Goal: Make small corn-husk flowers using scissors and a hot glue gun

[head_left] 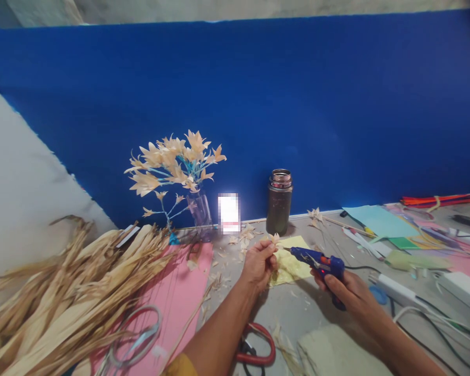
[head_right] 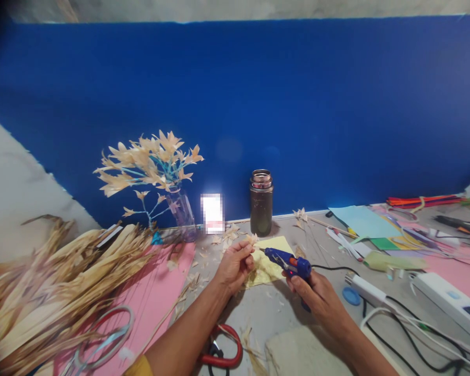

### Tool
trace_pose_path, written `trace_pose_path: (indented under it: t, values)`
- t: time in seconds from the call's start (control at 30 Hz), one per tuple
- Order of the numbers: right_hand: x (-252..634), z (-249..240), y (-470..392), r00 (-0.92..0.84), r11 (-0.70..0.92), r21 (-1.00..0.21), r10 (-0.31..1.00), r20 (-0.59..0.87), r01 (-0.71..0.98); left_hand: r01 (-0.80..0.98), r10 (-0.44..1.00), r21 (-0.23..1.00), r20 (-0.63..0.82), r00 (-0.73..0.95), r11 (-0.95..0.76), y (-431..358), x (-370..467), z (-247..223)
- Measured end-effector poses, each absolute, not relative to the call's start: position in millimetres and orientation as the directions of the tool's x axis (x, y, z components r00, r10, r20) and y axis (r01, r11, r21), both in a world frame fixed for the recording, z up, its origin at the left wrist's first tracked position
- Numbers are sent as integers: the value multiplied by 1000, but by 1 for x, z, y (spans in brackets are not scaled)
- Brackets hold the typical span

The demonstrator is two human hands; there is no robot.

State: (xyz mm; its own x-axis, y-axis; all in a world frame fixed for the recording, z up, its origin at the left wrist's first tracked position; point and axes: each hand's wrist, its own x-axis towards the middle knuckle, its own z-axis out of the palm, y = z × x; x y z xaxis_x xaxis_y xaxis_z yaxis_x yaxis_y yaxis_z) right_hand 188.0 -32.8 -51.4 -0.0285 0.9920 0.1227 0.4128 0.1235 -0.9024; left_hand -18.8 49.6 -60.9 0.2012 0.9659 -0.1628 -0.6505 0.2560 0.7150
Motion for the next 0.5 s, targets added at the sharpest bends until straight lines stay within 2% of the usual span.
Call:
trace_pose_path:
  t: [0.33, 0.5]
  values:
    - [189, -53, -32, -2, 127, -892, 990, 140, 433, -642, 965, 722, -156, 212, 258, 50, -20, -63]
    - [183, -48, -33, -12, 147, -839, 986, 165, 523, -648, 963, 716, -152, 222, 262, 50, -20, -62]
